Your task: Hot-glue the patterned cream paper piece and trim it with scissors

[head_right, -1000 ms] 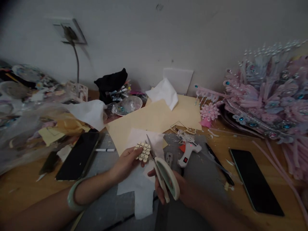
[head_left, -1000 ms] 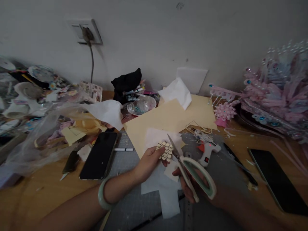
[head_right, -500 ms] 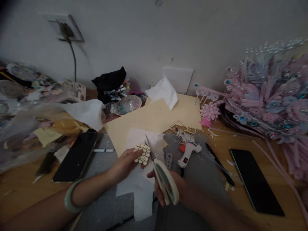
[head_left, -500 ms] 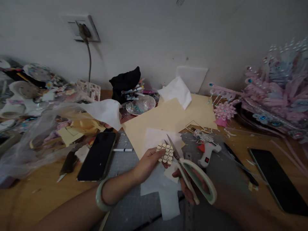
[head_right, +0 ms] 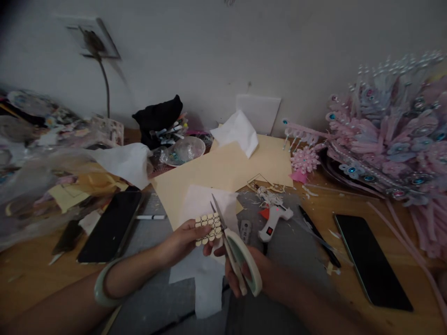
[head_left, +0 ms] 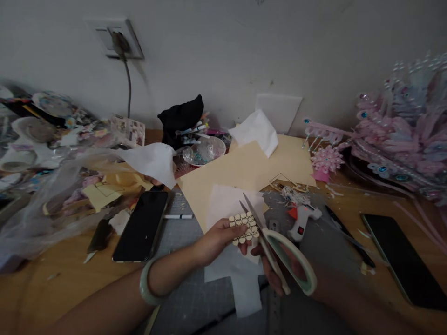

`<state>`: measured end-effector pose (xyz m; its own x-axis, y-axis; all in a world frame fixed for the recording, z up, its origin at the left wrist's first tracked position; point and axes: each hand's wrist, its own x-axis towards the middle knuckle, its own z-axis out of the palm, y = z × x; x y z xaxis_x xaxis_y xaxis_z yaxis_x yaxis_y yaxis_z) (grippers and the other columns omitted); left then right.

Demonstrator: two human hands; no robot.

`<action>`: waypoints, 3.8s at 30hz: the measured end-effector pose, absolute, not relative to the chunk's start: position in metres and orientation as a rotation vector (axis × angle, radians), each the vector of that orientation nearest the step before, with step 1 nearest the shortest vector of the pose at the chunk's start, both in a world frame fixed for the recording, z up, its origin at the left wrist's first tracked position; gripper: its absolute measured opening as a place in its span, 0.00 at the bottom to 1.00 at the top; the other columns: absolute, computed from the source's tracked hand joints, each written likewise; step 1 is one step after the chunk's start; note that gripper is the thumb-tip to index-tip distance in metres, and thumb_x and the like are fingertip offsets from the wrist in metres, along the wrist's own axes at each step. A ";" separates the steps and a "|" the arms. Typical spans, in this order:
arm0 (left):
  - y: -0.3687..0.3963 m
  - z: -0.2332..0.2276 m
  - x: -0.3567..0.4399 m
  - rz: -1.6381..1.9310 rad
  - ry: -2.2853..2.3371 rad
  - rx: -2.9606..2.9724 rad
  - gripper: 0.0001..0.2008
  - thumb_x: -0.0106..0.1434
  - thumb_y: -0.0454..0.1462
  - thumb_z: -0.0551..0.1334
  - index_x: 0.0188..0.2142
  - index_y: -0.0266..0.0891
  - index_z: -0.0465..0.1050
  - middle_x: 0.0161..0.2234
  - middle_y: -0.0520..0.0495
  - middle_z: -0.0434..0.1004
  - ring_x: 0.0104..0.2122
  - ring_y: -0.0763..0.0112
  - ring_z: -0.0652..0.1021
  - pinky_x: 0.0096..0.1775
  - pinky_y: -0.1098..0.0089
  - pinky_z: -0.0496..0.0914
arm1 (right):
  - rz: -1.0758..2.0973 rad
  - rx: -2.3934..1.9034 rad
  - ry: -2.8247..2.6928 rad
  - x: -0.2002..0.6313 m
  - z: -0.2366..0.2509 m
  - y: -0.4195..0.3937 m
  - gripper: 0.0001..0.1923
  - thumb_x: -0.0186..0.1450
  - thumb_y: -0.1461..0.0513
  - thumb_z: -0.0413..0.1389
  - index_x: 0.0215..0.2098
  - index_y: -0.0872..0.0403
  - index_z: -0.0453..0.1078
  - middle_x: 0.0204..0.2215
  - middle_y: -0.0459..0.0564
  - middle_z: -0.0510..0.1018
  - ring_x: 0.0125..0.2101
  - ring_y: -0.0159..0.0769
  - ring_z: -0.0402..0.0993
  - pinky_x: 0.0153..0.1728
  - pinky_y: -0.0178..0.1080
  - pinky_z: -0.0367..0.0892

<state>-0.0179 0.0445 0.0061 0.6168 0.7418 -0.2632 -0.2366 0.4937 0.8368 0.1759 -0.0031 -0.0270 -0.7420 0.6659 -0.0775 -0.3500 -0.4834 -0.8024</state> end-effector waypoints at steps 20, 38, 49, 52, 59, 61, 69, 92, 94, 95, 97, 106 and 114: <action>0.044 0.004 -0.018 0.557 0.659 0.747 0.16 0.57 0.44 0.58 0.26 0.32 0.72 0.21 0.47 0.70 0.21 0.76 0.70 0.28 0.73 0.63 | 2.194 -0.660 -1.161 0.165 0.002 0.003 0.33 0.46 0.41 0.56 0.42 0.52 0.65 0.21 0.44 0.67 0.16 0.25 0.62 0.15 0.29 0.57; 0.052 0.001 -0.017 0.824 0.737 0.590 0.15 0.60 0.41 0.55 0.29 0.31 0.72 0.21 0.48 0.71 0.19 0.79 0.67 0.25 0.76 0.60 | 2.190 -0.685 -1.157 0.149 -0.017 0.034 0.24 0.55 0.45 0.51 0.37 0.55 0.58 0.19 0.40 0.65 0.14 0.25 0.65 0.09 0.25 0.48; 0.048 0.006 -0.016 0.827 0.734 0.596 0.14 0.58 0.43 0.57 0.28 0.31 0.71 0.23 0.46 0.72 0.21 0.77 0.69 0.25 0.75 0.59 | 2.184 -0.564 -1.168 0.149 -0.028 0.032 0.24 0.54 0.44 0.52 0.38 0.52 0.55 0.19 0.39 0.65 0.13 0.24 0.64 0.10 0.26 0.49; 0.048 0.007 -0.015 0.831 0.726 0.603 0.14 0.58 0.42 0.57 0.28 0.31 0.71 0.23 0.46 0.72 0.22 0.76 0.69 0.25 0.74 0.59 | 2.161 -0.583 -1.177 0.149 -0.028 0.032 0.24 0.55 0.44 0.53 0.37 0.52 0.55 0.19 0.38 0.64 0.13 0.23 0.64 0.12 0.26 0.51; 0.048 0.007 -0.016 0.823 0.743 0.616 0.14 0.59 0.42 0.56 0.27 0.31 0.71 0.23 0.45 0.72 0.22 0.75 0.69 0.26 0.74 0.60 | 2.121 -0.633 -1.222 0.145 -0.032 0.032 0.24 0.53 0.45 0.55 0.35 0.52 0.55 0.16 0.37 0.64 0.11 0.24 0.63 0.11 0.26 0.53; 0.048 0.006 -0.016 0.827 0.749 0.614 0.14 0.59 0.42 0.56 0.27 0.31 0.71 0.23 0.45 0.72 0.22 0.75 0.69 0.26 0.74 0.60 | 2.113 -0.661 -1.214 0.145 -0.028 0.031 0.23 0.53 0.46 0.56 0.34 0.53 0.56 0.17 0.37 0.64 0.11 0.23 0.63 0.11 0.26 0.53; 0.048 0.005 -0.016 0.838 0.746 0.591 0.14 0.58 0.42 0.57 0.28 0.31 0.71 0.22 0.46 0.72 0.22 0.76 0.70 0.26 0.75 0.61 | 2.147 -0.736 -1.127 0.142 -0.006 0.028 0.20 0.53 0.50 0.58 0.35 0.54 0.57 0.16 0.35 0.62 0.11 0.22 0.60 0.13 0.27 0.55; 0.053 0.004 -0.013 1.197 0.861 0.578 0.14 0.54 0.42 0.61 0.22 0.37 0.58 0.16 0.58 0.59 0.16 0.82 0.60 0.23 0.76 0.58 | 2.291 -0.515 -1.097 0.155 -0.016 0.030 0.28 0.56 0.46 0.53 0.47 0.56 0.63 0.22 0.43 0.65 0.17 0.25 0.66 0.09 0.24 0.56; 0.052 0.005 -0.013 1.181 0.863 0.585 0.14 0.54 0.42 0.60 0.22 0.38 0.57 0.16 0.58 0.58 0.16 0.82 0.60 0.23 0.75 0.58 | 2.282 -0.561 -1.111 0.154 -0.016 0.030 0.28 0.55 0.46 0.53 0.46 0.56 0.64 0.22 0.42 0.65 0.16 0.24 0.66 0.09 0.24 0.56; 0.052 0.005 -0.013 1.174 0.863 0.588 0.14 0.55 0.42 0.60 0.21 0.38 0.57 0.16 0.58 0.58 0.16 0.81 0.60 0.23 0.75 0.58 | 2.271 -0.584 -1.119 0.153 -0.016 0.030 0.29 0.55 0.46 0.54 0.46 0.56 0.64 0.21 0.42 0.65 0.15 0.24 0.65 0.08 0.24 0.56; 0.051 0.006 -0.013 1.161 0.858 0.593 0.14 0.55 0.42 0.60 0.21 0.38 0.57 0.15 0.58 0.58 0.17 0.81 0.60 0.24 0.74 0.58 | 2.251 -0.607 -1.136 0.152 -0.016 0.030 0.29 0.54 0.46 0.54 0.46 0.56 0.64 0.21 0.42 0.65 0.15 0.23 0.65 0.08 0.23 0.55; 0.052 0.005 -0.014 1.147 0.832 0.584 0.14 0.57 0.39 0.58 0.19 0.38 0.57 0.15 0.57 0.56 0.17 0.79 0.60 0.24 0.73 0.57 | 2.232 -0.622 -1.178 0.151 -0.015 0.031 0.30 0.53 0.45 0.55 0.45 0.58 0.64 0.20 0.41 0.66 0.13 0.23 0.65 0.07 0.23 0.54; 0.053 0.003 -0.013 1.269 0.905 0.616 0.14 0.55 0.37 0.60 0.18 0.38 0.56 0.12 0.59 0.56 0.16 0.81 0.58 0.22 0.74 0.54 | 2.246 -0.635 -1.169 0.150 -0.015 0.030 0.30 0.52 0.45 0.56 0.43 0.58 0.65 0.19 0.41 0.66 0.12 0.22 0.63 0.08 0.24 0.52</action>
<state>-0.0133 0.0527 0.0028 0.0438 0.9723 -0.2295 -0.5335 0.2170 0.8175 0.1502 0.0297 -0.0152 -0.7522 0.6385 -0.1629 -0.2329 -0.4889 -0.8407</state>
